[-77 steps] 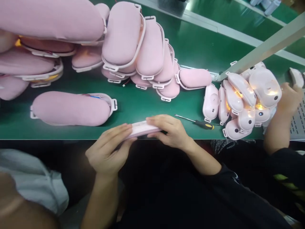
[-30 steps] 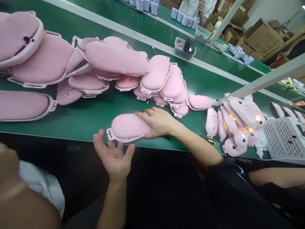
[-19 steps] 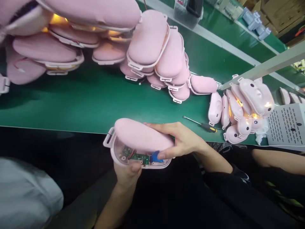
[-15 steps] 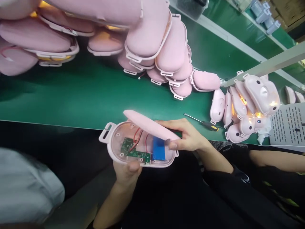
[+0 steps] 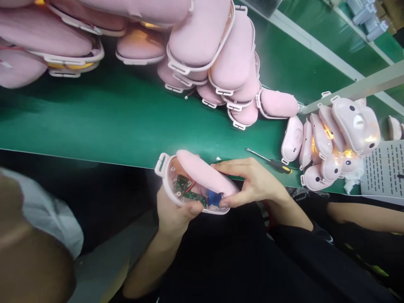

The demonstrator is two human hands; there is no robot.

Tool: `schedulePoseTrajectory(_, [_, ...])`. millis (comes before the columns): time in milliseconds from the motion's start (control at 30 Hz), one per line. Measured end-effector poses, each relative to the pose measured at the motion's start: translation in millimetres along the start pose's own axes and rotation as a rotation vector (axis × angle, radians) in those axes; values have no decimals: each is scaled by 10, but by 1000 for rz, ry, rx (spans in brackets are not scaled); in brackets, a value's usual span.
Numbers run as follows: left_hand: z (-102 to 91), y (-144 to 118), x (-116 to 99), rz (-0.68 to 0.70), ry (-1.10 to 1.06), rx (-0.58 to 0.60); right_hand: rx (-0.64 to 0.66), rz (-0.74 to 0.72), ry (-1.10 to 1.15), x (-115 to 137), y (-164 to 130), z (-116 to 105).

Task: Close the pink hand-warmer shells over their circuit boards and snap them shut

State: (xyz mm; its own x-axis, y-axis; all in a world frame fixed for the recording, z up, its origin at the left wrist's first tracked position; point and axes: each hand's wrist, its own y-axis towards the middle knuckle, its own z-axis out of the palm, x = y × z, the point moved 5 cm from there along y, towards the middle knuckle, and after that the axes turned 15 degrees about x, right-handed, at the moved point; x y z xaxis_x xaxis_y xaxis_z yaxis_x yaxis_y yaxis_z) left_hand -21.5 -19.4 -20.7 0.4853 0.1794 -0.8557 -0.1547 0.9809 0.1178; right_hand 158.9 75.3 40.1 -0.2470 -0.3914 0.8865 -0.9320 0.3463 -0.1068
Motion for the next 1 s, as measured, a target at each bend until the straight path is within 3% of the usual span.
schedulePoseTrajectory(200, [-72,-56,101,-82,116,-33,-19,-72,-94,22,-15,70])
schedulePoseTrajectory(300, [-54,-79,63,-126,155,-48,17,-31,-157,26,-19,118])
schedulePoseTrajectory(400, [-18,-45,-28,-235,335,33,98,-8,-230,50,-19,91])
schedulePoseTrajectory(467, [17,67,-116,-254,456,170,30,-44,-240,99,-6,-52])
schedulePoseTrajectory(567, [162,346,-229,-237,369,575,-106,-172,-133,202,49,-311])
schedulePoseTrajectory(633, [284,497,-302,-268,252,846,-18,-271,32,262,112,-357])
schedulePoseTrajectory(667, [326,554,-345,-269,238,907,20,-308,110,287,133,-354])
schedulePoseTrajectory(733, [356,632,-441,-186,352,813,-66,-346,176,321,133,-366])
schedulePoseTrajectory(867, [391,462,-660,270,844,331,-440,-545,59,403,9,-333])
schedulePoseTrajectory(933, [441,358,-673,407,961,278,-502,-629,34,369,-17,-276])
schedulePoseTrajectory(1000, [427,361,-619,377,987,347,-499,-634,38,249,-18,-228])
